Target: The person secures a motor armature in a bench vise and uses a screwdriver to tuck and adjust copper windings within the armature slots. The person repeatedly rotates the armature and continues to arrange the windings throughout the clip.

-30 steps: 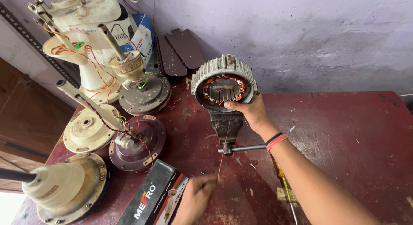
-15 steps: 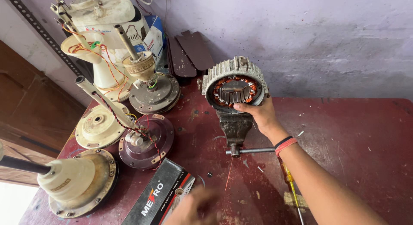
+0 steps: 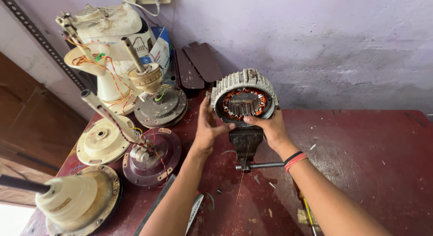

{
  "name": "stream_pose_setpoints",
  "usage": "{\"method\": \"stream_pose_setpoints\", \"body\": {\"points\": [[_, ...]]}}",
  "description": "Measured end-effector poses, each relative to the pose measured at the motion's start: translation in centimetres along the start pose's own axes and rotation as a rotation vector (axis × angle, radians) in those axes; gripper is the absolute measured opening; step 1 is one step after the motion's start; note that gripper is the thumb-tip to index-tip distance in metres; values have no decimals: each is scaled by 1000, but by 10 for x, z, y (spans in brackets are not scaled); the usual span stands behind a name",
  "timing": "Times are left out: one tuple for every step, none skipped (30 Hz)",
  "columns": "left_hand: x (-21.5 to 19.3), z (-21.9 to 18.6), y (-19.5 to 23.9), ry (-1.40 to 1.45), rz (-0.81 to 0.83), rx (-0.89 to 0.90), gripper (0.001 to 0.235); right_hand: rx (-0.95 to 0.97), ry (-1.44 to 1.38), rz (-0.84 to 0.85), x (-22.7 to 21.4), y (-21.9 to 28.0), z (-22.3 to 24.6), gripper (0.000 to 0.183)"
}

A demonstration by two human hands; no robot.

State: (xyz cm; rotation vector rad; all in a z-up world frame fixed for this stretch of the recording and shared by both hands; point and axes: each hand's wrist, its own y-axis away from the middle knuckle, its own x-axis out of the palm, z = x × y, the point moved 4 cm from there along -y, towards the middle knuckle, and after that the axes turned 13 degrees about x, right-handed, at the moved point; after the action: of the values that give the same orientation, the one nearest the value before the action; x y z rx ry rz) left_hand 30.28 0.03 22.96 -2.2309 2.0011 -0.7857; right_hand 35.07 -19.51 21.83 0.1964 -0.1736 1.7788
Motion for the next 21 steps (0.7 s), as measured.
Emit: {"method": "stream_pose_setpoints", "body": {"points": [[4,7,-4,3,5,-55,100,18,-5,4,-1,-2,-2,64],[11,9,-7,46,62,-25,93,37,-11,6,-3,-2,-4,64],[17,11,-8,89,119,5,86,55,-17,8,-3,-3,-6,64],[22,12,-9,134,175,35,79,42,-8,2,-4,-4,-6,64],[24,14,-11,150,181,34,71,30,2,-5,-5,-4,-6,63],[25,16,-13,165,185,33,64,19,11,-10,-4,-5,-7,63],[25,17,-14,180,190,32,57,27,2,-3,-3,-5,-7,62],[24,17,-17,171,211,67,55,34,-7,5,-2,-4,-7,60],[24,17,-20,162,233,101,53,42,-15,14,-1,-4,-6,59],[23,19,-21,153,255,133,51,30,-19,1,-1,-4,-6,58],[22,23,-22,168,232,95,50,18,-22,-13,-1,-4,-5,58],[20,28,-20,180,202,57,49,12,-25,-19,2,-3,-6,57],[18,32,-18,193,171,18,48,23,-39,-18,3,-1,-6,56],[17,35,-18,191,173,3,47,29,-54,-15,3,-1,-6,55],[16,36,-17,190,174,-11,46,35,-69,-13,4,0,-5,54],[15,37,-19,188,180,-23,46,31,-78,-8,5,-1,-4,54],[14,37,-20,185,187,-32,44,28,-87,-4,6,-2,-3,54],[13,37,-19,184,196,-42,43,23,-95,-2,7,-1,-3,54],[13,36,-18,182,205,-51,42,25,-97,-3,7,1,-3,54],[12,34,-19,152,218,-31,42,23,-99,-6,8,1,-2,53],[12,32,-19,122,231,-11,42,22,-101,-9,9,2,-2,53]]}}
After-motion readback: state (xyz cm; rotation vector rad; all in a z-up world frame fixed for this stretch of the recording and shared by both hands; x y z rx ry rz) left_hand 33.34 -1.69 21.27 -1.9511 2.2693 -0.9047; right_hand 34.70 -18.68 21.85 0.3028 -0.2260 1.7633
